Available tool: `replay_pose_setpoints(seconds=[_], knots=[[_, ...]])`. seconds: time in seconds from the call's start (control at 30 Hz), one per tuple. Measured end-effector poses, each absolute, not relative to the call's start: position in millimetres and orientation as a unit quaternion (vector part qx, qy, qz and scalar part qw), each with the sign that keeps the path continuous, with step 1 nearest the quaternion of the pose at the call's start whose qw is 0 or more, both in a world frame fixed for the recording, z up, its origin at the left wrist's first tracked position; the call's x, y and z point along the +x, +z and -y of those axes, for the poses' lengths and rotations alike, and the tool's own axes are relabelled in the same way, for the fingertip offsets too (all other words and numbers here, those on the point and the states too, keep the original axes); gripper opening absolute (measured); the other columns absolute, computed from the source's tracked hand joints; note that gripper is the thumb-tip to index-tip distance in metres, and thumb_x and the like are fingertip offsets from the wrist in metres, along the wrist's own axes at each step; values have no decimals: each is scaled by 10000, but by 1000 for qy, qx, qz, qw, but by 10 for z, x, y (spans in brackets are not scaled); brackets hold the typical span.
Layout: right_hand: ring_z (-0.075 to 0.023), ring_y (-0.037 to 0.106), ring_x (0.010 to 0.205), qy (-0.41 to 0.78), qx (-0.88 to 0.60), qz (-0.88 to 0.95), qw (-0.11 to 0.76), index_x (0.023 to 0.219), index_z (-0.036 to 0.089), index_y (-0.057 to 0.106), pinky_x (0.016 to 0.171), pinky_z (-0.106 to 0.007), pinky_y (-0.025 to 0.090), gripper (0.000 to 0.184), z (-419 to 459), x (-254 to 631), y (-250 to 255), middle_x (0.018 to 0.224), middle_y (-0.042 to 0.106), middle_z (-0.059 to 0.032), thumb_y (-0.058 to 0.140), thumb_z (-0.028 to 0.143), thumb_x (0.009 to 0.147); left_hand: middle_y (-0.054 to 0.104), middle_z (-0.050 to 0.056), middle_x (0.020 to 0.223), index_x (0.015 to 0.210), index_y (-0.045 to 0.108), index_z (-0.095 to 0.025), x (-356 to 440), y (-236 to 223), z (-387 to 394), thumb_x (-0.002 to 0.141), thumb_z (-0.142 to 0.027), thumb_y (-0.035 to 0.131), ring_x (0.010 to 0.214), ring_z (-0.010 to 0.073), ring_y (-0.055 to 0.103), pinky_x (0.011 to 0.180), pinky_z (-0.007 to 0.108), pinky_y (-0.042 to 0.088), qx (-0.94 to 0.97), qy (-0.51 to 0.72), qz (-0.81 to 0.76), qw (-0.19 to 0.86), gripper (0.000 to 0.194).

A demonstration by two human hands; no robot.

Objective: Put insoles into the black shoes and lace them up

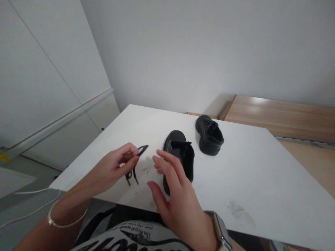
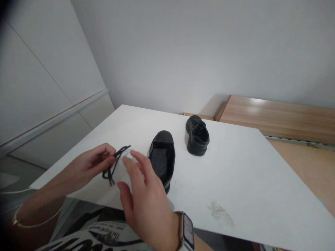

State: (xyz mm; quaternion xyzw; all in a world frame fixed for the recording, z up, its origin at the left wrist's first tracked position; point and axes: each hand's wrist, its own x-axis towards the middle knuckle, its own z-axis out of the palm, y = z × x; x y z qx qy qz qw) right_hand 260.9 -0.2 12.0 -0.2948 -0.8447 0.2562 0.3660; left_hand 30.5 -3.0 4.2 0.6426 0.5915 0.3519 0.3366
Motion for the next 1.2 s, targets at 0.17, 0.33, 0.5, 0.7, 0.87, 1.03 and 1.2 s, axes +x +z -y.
replay_pose_setpoints(seconds=[0.17, 0.33, 0.5, 0.7, 0.87, 1.03, 1.2], knots=[[-242, 653, 1042, 325, -335, 807, 361, 1339, 160, 561, 928, -396, 566, 380, -22, 2602, 159, 1156, 683, -135, 514, 261, 975, 495, -21, 642, 838, 572, -252, 610, 328, 190, 932, -488, 578, 547, 136, 412, 478, 251, 324, 638, 364, -528, 425, 254], [-104, 544, 642, 507, -306, 730, 340, 929, 183, 682, 598, -203, 450, 232, -61, 2825, 293, 716, 620, 0, 505, 316, 996, 414, -39, 544, 851, 606, -244, 612, 339, 131, 918, -522, 624, 458, 107, 360, 419, 236, 271, 559, 427, -472, 531, 287], [-50, 332, 491, 580, -356, 620, 389, 999, 180, 707, 439, -168, 268, 275, -103, 3125, 261, 603, 486, 47, 624, 437, 945, 289, -86, 496, 848, 595, -225, 491, 330, 68, 879, -510, 693, 390, 49, 214, 370, 172, 167, 473, 451, -424, 627, 303], [-98, 586, 765, 503, -398, 520, 564, 925, 188, 742, 672, -176, 496, 257, -227, 3456, 182, 832, 641, -35, 669, 434, 919, 343, -82, 548, 895, 625, -146, 277, 399, -36, 895, -230, 686, 397, 29, 259, 354, 129, 272, 392, 566, -362, 628, 103], [-66, 540, 683, 522, -350, 267, 730, 905, 126, 689, 659, -170, 547, 105, -409, 3950, 305, 814, 537, -11, 696, 211, 843, 567, 1, 727, 978, 607, -117, 37, 498, -119, 853, 61, 426, 545, 67, 554, 486, 140, 469, 253, 699, -242, 624, 282], [-58, 502, 609, 529, -273, 142, 791, 828, 129, 582, 527, -153, 520, 92, -548, 4324, 318, 774, 462, 3, 558, 42, 816, 617, 5, 818, 995, 590, -152, -132, 474, -194, 908, -14, 418, 636, 52, 568, 579, 116, 482, 167, 754, -138, 620, 237], [-28, 454, 545, 612, -281, 235, 700, 824, 139, 583, 471, -113, 452, 118, -480, 4050, 191, 728, 451, 41, 691, 99, 797, 596, -16, 755, 906, 645, -162, -118, 374, -297, 950, -139, 546, 622, 60, 546, 567, 135, 476, 197, 730, -222, 615, 110]])
